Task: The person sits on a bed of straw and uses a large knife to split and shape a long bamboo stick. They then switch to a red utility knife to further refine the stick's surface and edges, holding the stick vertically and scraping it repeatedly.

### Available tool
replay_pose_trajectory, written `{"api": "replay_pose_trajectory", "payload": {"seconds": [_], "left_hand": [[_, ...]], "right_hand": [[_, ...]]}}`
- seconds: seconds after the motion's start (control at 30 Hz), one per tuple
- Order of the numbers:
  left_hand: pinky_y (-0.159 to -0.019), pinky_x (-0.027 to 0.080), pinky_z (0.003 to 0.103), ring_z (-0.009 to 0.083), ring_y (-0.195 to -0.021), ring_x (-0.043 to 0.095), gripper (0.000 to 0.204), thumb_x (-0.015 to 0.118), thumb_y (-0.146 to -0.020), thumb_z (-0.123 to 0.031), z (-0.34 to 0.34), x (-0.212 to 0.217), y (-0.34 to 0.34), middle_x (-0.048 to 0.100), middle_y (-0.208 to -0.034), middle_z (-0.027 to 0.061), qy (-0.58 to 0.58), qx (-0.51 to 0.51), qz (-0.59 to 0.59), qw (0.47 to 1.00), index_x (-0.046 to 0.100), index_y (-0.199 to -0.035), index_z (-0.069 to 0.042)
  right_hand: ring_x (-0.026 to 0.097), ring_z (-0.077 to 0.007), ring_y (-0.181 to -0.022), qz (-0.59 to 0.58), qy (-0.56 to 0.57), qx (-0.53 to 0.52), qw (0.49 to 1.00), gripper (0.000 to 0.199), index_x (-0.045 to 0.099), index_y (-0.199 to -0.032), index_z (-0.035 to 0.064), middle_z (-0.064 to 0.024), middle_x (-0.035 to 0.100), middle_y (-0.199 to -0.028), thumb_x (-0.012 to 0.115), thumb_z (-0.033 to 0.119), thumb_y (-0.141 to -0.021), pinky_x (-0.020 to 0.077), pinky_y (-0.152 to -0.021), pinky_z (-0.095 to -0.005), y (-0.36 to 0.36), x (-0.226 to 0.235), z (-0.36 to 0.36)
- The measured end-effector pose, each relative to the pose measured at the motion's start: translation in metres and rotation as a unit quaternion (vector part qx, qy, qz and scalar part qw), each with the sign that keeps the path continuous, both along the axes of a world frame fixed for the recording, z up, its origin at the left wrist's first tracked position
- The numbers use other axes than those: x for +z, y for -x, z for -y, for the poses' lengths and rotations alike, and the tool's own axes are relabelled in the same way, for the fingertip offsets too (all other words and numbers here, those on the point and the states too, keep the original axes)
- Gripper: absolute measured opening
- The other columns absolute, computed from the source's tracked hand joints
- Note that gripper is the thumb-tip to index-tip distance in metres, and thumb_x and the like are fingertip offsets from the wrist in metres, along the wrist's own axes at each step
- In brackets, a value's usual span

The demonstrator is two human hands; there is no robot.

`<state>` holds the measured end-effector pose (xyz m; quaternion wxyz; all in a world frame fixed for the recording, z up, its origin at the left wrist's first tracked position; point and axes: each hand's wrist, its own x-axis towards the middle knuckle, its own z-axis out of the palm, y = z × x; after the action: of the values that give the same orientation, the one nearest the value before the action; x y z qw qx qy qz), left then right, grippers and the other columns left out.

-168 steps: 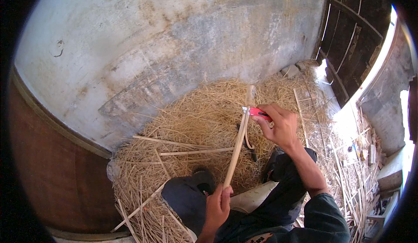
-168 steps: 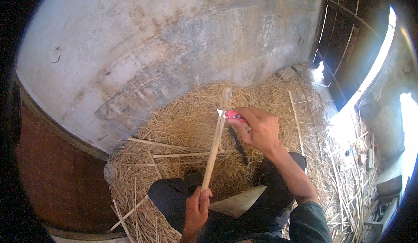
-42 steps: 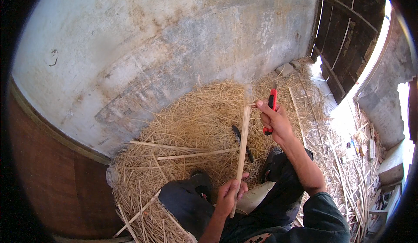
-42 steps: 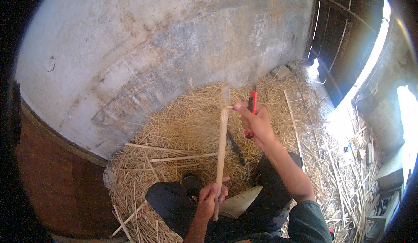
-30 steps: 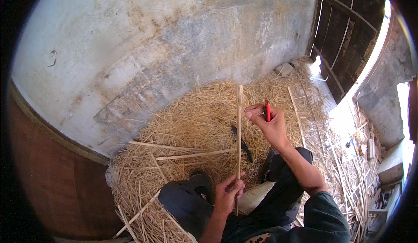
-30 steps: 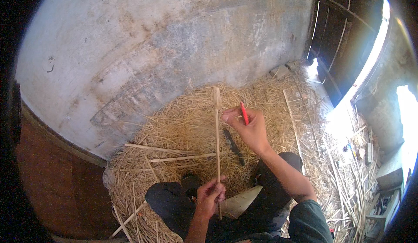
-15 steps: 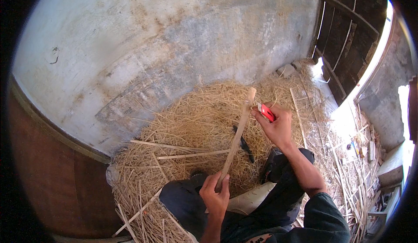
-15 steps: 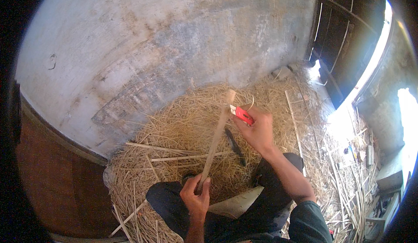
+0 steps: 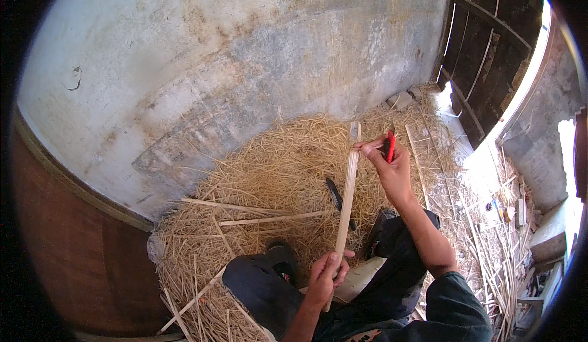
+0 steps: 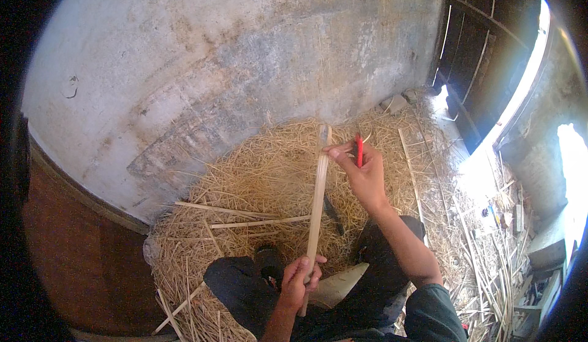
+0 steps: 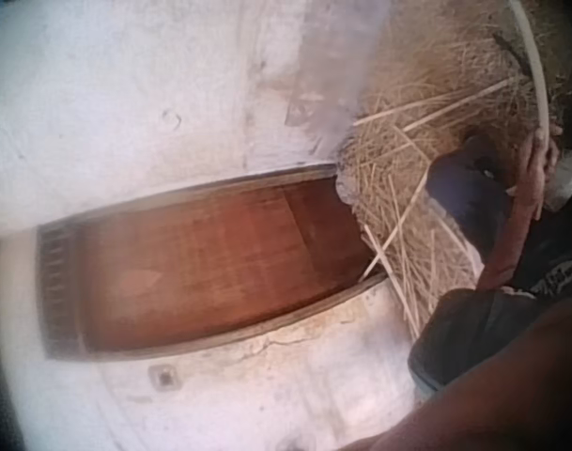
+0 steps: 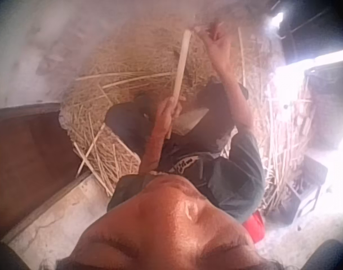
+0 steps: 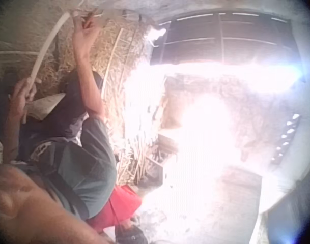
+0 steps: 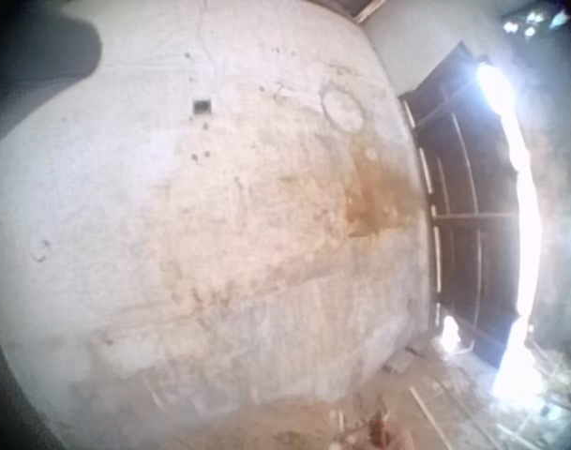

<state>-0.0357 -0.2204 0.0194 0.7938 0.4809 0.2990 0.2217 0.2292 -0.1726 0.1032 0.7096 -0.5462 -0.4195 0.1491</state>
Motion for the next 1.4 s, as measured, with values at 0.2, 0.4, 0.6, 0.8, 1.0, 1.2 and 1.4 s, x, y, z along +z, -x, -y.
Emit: {"api": "replay_pose_trajectory", "payload": {"seconds": [0.2,0.4,0.6,0.8,1.0,1.2,1.4], "left_hand": [[-0.051,0.030,0.021,0.0029,-0.056,0.033,0.037,0.039,-0.115,-0.029,0.012,-0.005,-0.011,0.046,-0.074,-0.0040,-0.023,0.044,0.033,0.998,0.062,-0.121,0.000],[-0.053,0.029,0.021,0.0028,-0.059,0.032,0.037,0.041,-0.115,-0.028,0.012,-0.003,-0.012,0.043,-0.074,-0.0051,-0.087,0.062,0.010,0.994,0.063,-0.123,0.000],[-0.053,0.030,0.022,0.0029,-0.059,0.033,0.036,0.040,-0.115,-0.028,0.006,-0.002,-0.006,0.042,-0.072,-0.0048,-0.075,0.031,0.015,0.997,0.062,-0.122,0.000],[-0.053,0.031,0.023,0.0038,-0.057,0.035,0.035,0.040,-0.114,-0.025,0.006,-0.005,-0.009,0.045,-0.071,-0.0033,-0.117,0.050,-0.008,0.992,0.064,-0.119,0.000],[-0.051,0.033,0.025,0.0044,-0.055,0.039,0.033,0.042,-0.114,-0.023,0.002,-0.016,-0.010,0.049,-0.069,-0.0018,-0.259,0.100,-0.060,0.959,0.066,-0.115,-0.001],[-0.052,0.035,0.027,0.0062,-0.056,0.041,0.031,0.043,-0.113,-0.021,0.004,-0.014,-0.010,0.051,-0.067,-0.0001,-0.284,0.096,-0.082,0.951,0.066,-0.115,0.000],[-0.054,0.038,0.028,0.0088,-0.057,0.044,0.029,0.044,-0.112,-0.018,0.005,-0.014,-0.011,0.052,-0.067,0.0022,-0.318,0.122,-0.080,0.937,0.066,-0.112,0.001]], "right_hand": [[0.065,-0.0075,-0.089,0.037,0.041,-0.070,0.996,0.016,0.075,-0.104,-0.0009,-0.0056,0.078,-0.102,0.072,0.014,-0.098,0.0519,-0.084,-0.0274,0.011,0.000,0.005],[0.064,-0.0086,-0.089,0.036,0.035,-0.065,0.997,0.017,0.070,-0.099,-0.0029,-0.0088,0.079,-0.106,0.071,0.014,-0.099,0.0519,-0.084,-0.0286,0.003,0.004,0.007],[0.063,-0.0091,-0.087,0.023,0.033,-0.034,0.999,0.020,0.065,-0.095,-0.0017,-0.0096,0.079,-0.106,0.069,0.017,-0.100,0.0514,-0.082,-0.0288,-0.004,0.005,0.007],[0.060,-0.0075,-0.082,0.039,0.053,-0.051,0.997,0.018,0.073,-0.101,0.0003,-0.0078,0.079,-0.105,0.071,0.018,-0.099,0.0501,-0.078,-0.0272,-0.007,0.004,0.006],[0.062,-0.0084,-0.080,0.015,0.117,-0.012,0.993,0.019,0.076,-0.105,0.0011,-0.0063,0.079,-0.100,0.078,0.016,-0.093,0.0509,-0.077,-0.0269,0.000,0.015,0.009],[0.058,-0.0089,-0.065,0.156,0.006,-0.106,0.982,0.018,0.076,-0.097,0.0015,-0.0063,0.074,-0.084,0.082,0.016,-0.089,0.0469,-0.062,-0.0281,-0.004,-0.008,-0.002],[0.053,-0.0111,-0.056,0.200,0.072,-0.173,0.962,0.026,0.060,-0.081,0.0016,-0.0101,0.054,-0.059,0.081,0.015,-0.089,0.0422,-0.054,-0.0321,0.002,-0.004,0.002]]}}
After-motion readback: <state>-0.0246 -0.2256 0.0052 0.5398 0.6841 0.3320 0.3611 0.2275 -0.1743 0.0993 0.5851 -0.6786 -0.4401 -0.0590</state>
